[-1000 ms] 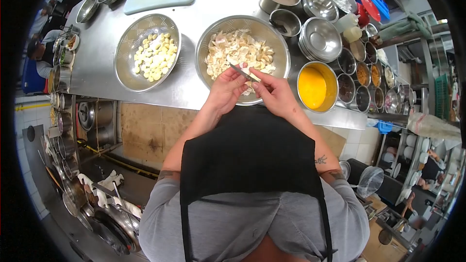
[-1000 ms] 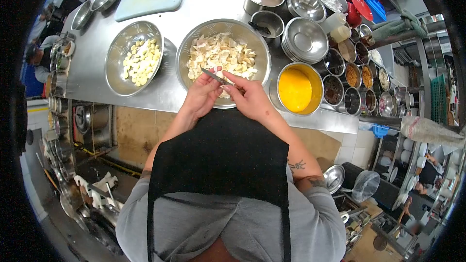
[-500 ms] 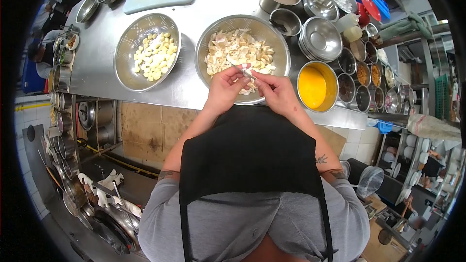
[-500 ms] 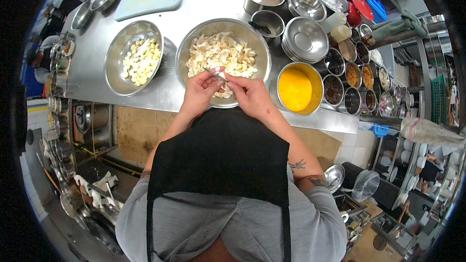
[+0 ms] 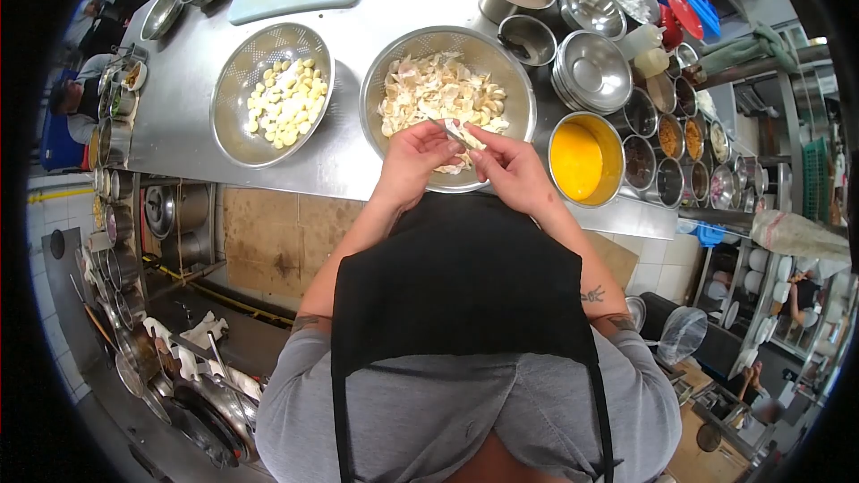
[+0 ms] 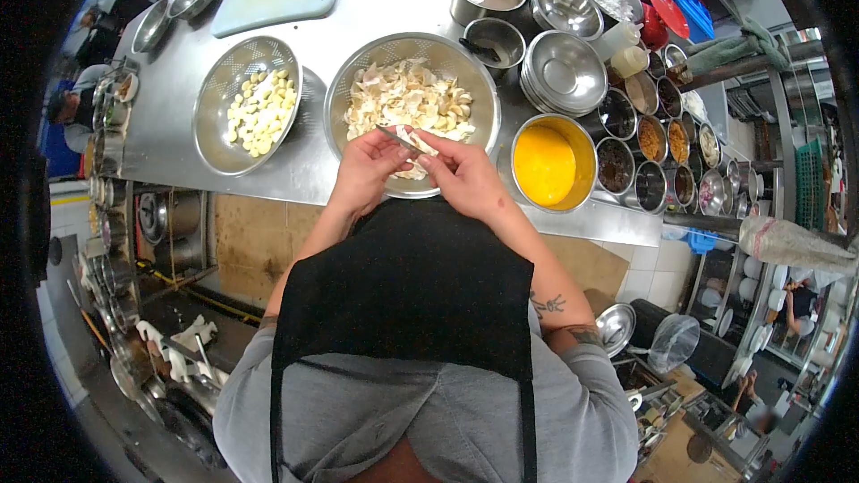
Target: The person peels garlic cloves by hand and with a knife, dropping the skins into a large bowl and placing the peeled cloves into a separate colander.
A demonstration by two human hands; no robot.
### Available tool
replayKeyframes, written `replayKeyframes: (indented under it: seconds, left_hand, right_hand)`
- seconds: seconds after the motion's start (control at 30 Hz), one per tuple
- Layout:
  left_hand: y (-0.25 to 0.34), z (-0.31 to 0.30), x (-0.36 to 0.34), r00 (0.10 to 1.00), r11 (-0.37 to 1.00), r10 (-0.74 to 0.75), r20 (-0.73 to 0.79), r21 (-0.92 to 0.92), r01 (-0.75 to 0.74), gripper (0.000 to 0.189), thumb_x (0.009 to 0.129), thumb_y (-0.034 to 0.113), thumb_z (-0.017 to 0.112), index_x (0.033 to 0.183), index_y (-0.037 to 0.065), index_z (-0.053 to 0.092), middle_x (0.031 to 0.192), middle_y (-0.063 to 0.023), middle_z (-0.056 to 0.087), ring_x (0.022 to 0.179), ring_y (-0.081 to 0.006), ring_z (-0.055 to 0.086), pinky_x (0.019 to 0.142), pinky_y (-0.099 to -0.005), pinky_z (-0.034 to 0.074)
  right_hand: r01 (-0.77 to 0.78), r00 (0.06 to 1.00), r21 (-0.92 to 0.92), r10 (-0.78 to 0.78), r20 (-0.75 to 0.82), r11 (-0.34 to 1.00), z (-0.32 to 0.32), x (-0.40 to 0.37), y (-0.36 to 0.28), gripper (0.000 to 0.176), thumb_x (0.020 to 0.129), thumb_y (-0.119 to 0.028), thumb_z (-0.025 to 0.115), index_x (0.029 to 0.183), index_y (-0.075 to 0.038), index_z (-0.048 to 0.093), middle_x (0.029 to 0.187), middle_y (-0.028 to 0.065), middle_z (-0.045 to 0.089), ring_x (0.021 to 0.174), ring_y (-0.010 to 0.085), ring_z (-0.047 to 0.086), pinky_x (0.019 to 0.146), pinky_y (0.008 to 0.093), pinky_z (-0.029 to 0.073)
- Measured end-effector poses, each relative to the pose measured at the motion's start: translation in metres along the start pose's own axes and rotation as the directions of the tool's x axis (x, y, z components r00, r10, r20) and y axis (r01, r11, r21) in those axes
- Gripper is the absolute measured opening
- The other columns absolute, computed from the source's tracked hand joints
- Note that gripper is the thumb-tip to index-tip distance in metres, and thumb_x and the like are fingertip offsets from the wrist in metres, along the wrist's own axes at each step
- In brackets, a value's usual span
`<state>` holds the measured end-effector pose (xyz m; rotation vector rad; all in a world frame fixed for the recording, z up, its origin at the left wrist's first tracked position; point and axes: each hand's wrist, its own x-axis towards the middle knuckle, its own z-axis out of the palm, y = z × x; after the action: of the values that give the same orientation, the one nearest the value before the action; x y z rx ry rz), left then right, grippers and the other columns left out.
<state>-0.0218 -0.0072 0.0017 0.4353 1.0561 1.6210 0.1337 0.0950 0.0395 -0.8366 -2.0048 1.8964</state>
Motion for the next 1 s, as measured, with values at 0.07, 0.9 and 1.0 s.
replayKeyframes:
  seconds: [0.07,0.9,1.0]
  left_hand:
    - [-0.001,-0.001,0.0,1.0,1.0,0.009,-0.002,0.01,-0.009,0.025,0.088,0.0,0.065,0.112,-0.002,0.061,0.1,-0.0089,0.068,0.09,-0.0141,0.065,0.077,-0.0264,0.055]
    - [-0.002,0.007,-0.006,0.997,0.994,0.079,0.009,0.075,-0.08,0.029,0.092,0.0,0.059,0.12,-0.007,0.053,0.104,-0.0105,0.066,0.09,-0.0145,0.065,0.079,-0.0281,0.056]
    - [-0.007,0.003,-0.003,0.998,0.994,0.069,0.011,0.084,-0.07,0.03,0.093,0.0,0.056,0.121,-0.007,0.052,0.105,-0.0107,0.065,0.091,-0.015,0.065,0.08,-0.0288,0.057]
  right_hand:
    - [-0.007,1.0,-0.01,0.007,0.013,1.0,0.0,-0.001,0.001,0.033,0.094,-0.011,0.06,0.127,-0.007,0.061,0.068,-0.0053,0.055,0.062,0.0028,0.046,0.056,0.0207,0.04]
    - [-0.047,0.997,0.189,0.059,-0.057,0.981,-0.003,0.0,0.013,0.025,0.095,-0.01,0.059,0.118,-0.002,0.066,0.071,-0.0031,0.058,0.064,0.0039,0.046,0.056,0.0199,0.039]
    - [-0.118,0.992,0.277,0.124,-0.003,0.954,0.0,-0.004,0.004,0.025,0.095,-0.01,0.059,0.118,-0.002,0.066,0.072,-0.0025,0.059,0.064,0.0039,0.047,0.056,0.0198,0.039]
